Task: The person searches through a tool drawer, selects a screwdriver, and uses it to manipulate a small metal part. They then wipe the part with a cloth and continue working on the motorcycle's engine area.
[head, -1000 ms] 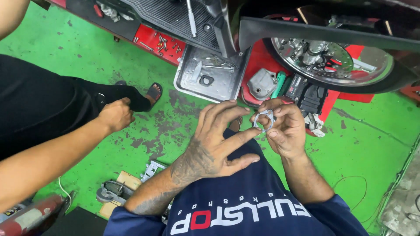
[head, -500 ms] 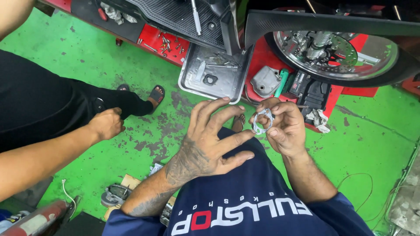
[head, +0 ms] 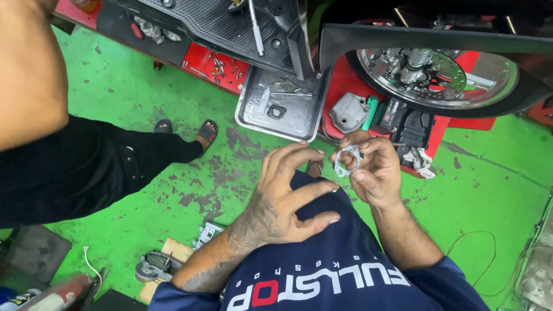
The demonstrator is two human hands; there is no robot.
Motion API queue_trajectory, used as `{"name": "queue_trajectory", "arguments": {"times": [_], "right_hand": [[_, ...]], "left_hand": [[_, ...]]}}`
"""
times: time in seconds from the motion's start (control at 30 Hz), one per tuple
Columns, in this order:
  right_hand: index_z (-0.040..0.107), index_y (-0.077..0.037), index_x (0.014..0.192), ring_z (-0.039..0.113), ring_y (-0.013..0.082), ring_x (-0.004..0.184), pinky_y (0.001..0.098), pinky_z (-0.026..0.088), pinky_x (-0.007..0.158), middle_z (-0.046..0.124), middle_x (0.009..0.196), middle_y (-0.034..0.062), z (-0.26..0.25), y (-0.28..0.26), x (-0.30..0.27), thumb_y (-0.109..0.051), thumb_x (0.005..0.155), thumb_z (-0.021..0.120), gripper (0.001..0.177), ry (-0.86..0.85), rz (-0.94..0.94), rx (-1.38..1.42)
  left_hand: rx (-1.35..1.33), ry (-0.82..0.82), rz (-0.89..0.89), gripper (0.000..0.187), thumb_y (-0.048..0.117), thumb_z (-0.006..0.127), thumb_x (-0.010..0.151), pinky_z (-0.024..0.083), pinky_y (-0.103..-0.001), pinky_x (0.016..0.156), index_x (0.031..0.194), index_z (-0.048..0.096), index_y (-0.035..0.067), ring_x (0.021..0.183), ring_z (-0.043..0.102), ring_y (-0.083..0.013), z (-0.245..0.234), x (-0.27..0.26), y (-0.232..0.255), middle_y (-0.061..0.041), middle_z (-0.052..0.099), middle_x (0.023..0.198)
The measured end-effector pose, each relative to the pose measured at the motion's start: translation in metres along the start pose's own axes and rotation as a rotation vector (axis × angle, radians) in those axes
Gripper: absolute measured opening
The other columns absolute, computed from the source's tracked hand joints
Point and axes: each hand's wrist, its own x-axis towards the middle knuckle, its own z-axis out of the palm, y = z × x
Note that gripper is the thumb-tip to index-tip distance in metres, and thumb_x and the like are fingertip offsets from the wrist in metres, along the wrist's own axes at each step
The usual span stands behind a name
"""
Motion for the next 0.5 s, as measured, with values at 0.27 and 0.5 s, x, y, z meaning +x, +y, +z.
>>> {"name": "queue_trajectory", "arguments": {"times": [0.27,0.5], "right_hand": [[0.064,-0.014,0.136,0.061,0.0237,0.129,0.0343,0.059,0.109,0.049,0.139,0.0245,-0.003,0.003,-0.005,-0.015,0.101,0.084,0.04,-0.007,0.016,0.03],[0.068,-0.016,0.135,0.059,0.0154,0.107,0.0258,0.059,0.1,0.048,0.128,0.0118,0.002,-0.005,0.0,-0.022,0.102,0.085,0.037,-0.02,0.015,0.006]], "left_hand": [[0.112,0.054,0.038,0.05,0.061,0.056,0.108,0.052,-0.064,0.118,0.135,0.076,0.024,0.139,0.061,-0.0464,-0.003,0.024,-0.006,-0.021,0.058,0.146],[0.2,0.047,0.088,0.052,0.066,0.059,0.105,0.05,-0.066,0.116,0.13,0.076,0.025,0.14,0.059,-0.0467,0.004,0.038,-0.011,-0.018,0.055,0.15]]}}
